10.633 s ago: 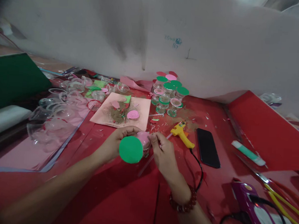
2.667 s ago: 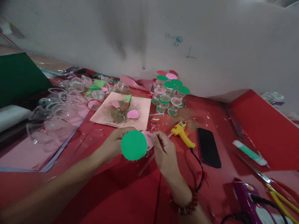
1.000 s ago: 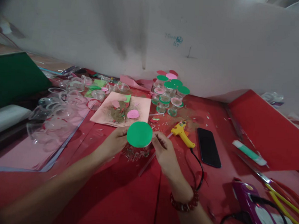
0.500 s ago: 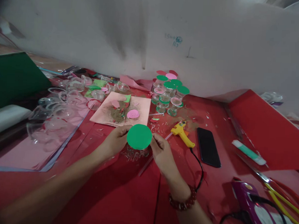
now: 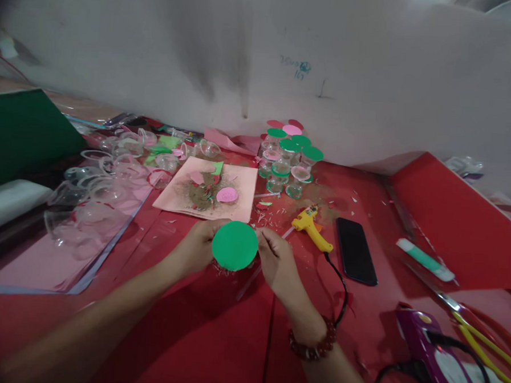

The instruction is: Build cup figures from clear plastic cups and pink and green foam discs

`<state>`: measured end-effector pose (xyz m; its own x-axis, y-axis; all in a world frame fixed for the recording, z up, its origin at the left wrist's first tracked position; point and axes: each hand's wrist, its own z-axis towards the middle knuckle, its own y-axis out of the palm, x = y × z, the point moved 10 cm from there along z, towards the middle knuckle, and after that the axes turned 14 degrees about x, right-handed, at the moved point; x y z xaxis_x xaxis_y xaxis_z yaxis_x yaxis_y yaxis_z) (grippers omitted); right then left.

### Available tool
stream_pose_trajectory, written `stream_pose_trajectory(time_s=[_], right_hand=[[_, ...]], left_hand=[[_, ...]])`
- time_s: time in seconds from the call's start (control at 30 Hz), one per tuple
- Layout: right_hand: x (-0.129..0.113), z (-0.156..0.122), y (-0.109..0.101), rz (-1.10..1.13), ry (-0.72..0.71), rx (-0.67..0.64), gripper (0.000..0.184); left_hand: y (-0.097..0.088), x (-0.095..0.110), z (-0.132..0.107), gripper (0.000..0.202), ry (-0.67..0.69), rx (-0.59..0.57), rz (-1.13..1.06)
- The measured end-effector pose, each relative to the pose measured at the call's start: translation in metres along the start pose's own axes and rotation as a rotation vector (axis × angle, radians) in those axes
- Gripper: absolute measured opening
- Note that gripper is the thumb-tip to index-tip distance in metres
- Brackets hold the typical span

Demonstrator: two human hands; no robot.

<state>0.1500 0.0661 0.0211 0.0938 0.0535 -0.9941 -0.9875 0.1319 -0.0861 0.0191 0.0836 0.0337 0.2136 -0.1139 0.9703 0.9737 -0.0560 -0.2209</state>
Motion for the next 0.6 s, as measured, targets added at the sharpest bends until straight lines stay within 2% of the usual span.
stream_pose_trajectory(time_s=[0.17,0.3,0.43,0.6], right_hand=[[-0.002,-0.002,0.002,0.010,0.012,-0.015,0.041],[-0.001,-0.001,0.003,0.012,0.033,-0.003,0.044],[0.000,0.000,0.004,0.007,0.018,-0.006,0.047],[-0.003,-0.001,0.000,0.008,0.003,0.028,0.044]], left_hand=[[0.001,0.012,-0.001,0.014,0.099,-0.027,0.013],[0.004,0.012,-0.003,0.013,0.111,-0.068,0.077],[0.008,0.007,-0.005,0.018,0.061,-0.100,0.102],[0.010,0.002,-0.005,0.024,-0.051,-0.101,-0.027]])
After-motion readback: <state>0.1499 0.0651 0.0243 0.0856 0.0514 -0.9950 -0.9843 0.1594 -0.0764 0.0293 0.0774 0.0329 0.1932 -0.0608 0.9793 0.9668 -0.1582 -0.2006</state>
